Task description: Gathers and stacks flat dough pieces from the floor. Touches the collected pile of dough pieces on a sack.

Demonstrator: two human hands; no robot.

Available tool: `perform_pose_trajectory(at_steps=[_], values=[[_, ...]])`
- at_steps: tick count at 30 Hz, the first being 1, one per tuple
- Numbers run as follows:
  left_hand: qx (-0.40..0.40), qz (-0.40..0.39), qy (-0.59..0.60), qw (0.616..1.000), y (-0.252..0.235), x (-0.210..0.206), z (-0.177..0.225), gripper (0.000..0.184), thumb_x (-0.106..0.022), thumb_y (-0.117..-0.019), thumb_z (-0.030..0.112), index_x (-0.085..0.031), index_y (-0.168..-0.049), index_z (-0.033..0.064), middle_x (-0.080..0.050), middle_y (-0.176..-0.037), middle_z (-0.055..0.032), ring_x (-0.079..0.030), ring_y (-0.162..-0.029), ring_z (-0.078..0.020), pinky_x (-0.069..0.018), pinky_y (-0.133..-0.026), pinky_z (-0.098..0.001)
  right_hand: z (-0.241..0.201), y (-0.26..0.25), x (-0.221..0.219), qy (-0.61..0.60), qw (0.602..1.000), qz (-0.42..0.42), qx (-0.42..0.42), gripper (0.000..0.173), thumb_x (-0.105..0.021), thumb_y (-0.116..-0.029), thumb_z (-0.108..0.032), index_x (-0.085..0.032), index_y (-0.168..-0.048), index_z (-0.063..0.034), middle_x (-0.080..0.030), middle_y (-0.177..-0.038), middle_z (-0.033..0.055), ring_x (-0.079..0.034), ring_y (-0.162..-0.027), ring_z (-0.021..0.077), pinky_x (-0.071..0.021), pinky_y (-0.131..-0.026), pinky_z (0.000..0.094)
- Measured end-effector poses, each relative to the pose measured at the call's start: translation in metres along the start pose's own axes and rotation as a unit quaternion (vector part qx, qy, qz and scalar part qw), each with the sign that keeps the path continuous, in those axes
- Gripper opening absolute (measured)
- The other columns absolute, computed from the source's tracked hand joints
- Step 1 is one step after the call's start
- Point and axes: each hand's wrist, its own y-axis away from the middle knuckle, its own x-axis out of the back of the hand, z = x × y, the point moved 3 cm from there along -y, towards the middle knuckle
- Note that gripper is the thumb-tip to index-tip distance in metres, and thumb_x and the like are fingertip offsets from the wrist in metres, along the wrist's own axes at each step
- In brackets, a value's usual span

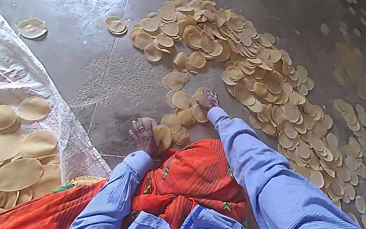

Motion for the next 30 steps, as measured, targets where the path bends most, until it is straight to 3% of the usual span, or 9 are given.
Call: perform_pose_trajectory(at_steps=[3,5,7,14,17,20,22,27,30], values=[[0.078,-0.037,0.006,0.996,-0.008,0.009,-0.007,0.123,-0.085,-0.0791,0.053,-0.011,-0.165,0.0057,-0.005,-0.169,-0.0316,-0.002,-0.157,-0.0497,-0.0111,-0.12,-0.0718,-0.028,0.033,-0.002,0.011,0.996,-0.045,0.071,0.068,-0.071,-0.0947,-0.034,-0.047,-0.151,-0.0043,-0.039,-0.155,0.0315,-0.037,-0.143,0.0533,-0.0382,-0.111,0.0683],[0.076,-0.033,0.022,0.996,-0.008,0.011,-0.009,0.124,-0.087,-0.0759,0.053,-0.015,-0.165,0.0053,-0.013,-0.168,-0.0301,-0.011,-0.156,-0.0487,-0.0179,-0.12,-0.0687,-0.036,0.049,0.003,-0.076,0.989,-0.086,0.094,0.057,-0.073,-0.0942,-0.028,-0.056,-0.143,-0.0028,-0.052,-0.144,0.0284,-0.049,-0.135,0.0455,-0.0415,-0.111,0.0614],[0.071,-0.023,0.051,0.996,-0.007,0.012,-0.01,0.128,-0.092,-0.0708,0.049,-0.016,-0.165,0.0071,-0.019,-0.167,-0.028,-0.018,-0.155,-0.0477,-0.0243,-0.119,-0.0652,-0.031,0.054,0.015,-0.176,0.98,-0.084,0.037,0.059,-0.07,-0.098,-0.028,-0.049,-0.146,-0.0008,-0.058,-0.138,0.0295,-0.057,-0.127,0.0444,-0.0474,-0.105,0.0602],[0.062,-0.021,0.08,0.995,-0.005,0.005,-0.008,0.132,-0.095,-0.0694,0.035,-0.01,-0.164,0.0027,-0.031,-0.159,-0.0333,-0.029,-0.149,-0.0492,-0.0309,-0.118,-0.0613,0.012,0.025,0.009,-0.028,0.997,-0.012,-0.073,0.1,-0.063,-0.0967,-0.057,-0.017,-0.162,0.0041,-0.028,-0.164,0.0306,-0.03,-0.152,0.0445,-0.0272,-0.122,0.0591],[0.073,-0.049,0.081,0.993,-0.007,0.002,-0.01,0.126,-0.093,-0.0717,0.041,-0.016,-0.162,-0.0015,-0.037,-0.156,-0.0329,-0.033,-0.147,-0.048,-0.029,-0.12,-0.0608,0.009,0.013,0.013,0.019,0.998,0.009,-0.056,0.104,-0.071,-0.0884,-0.061,-0.03,-0.158,0.0046,-0.036,-0.158,0.032,-0.034,-0.148,0.0477,-0.0347,-0.117,0.0626],[0.071,-0.058,0.073,0.993,-0.006,0.003,-0.007,0.1,-0.091,-0.073,0.044,-0.043,-0.149,-0.0004,-0.052,-0.144,-0.0281,-0.044,-0.139,-0.0455,-0.0349,-0.113,-0.0616,0.006,0.013,0.015,-0.025,0.998,-0.003,-0.053,0.087,-0.077,-0.0862,-0.055,-0.05,-0.146,0.0012,-0.051,-0.147,0.0298,-0.047,-0.14,0.0444,-0.0384,-0.114,0.0621],[0.069,-0.062,0.059,0.994,-0.007,0.002,-0.003,0.094,-0.091,-0.0717,0.047,-0.051,-0.14,-0.002,-0.051,-0.142,-0.0282,-0.043,-0.139,-0.0462,-0.0361,-0.112,-0.0628,0.006,0.012,0.013,-0.039,0.998,-0.008,-0.058,0.08,-0.082,-0.0835,-0.051,-0.056,-0.138,0.0014,-0.058,-0.139,0.0289,-0.053,-0.133,0.0438,-0.0409,-0.11,0.0636],[0.057,-0.053,0.046,0.996,-0.006,0.002,0.005,0.096,-0.096,-0.0662,0.044,-0.052,-0.135,-0.0062,-0.049,-0.142,-0.0305,-0.041,-0.139,-0.0482,-0.0373,-0.112,-0.062,0.001,0.014,0.012,-0.032,0.996,-0.055,-0.057,0.067,-0.084,-0.082,-0.048,-0.065,-0.125,0.0007,-0.063,-0.13,0.0275,-0.058,-0.127,0.0431,-0.0437,-0.105,0.0644],[0.039,-0.06,0.107,0.992,-0.004,0.002,0.009,0.091,-0.095,-0.0703,0.033,-0.046,-0.136,-0.0058,-0.062,-0.126,-0.0288,-0.057,-0.124,-0.0452,-0.0456,-0.105,-0.0607,-0.002,0.012,0.007,-0.077,0.993,-0.09,-0.009,0.054,-0.082,-0.0872,-0.038,-0.068,-0.124,-0.0007,-0.065,-0.128,0.0259,-0.06,-0.124,0.0417,-0.0439,-0.107,0.0627]])
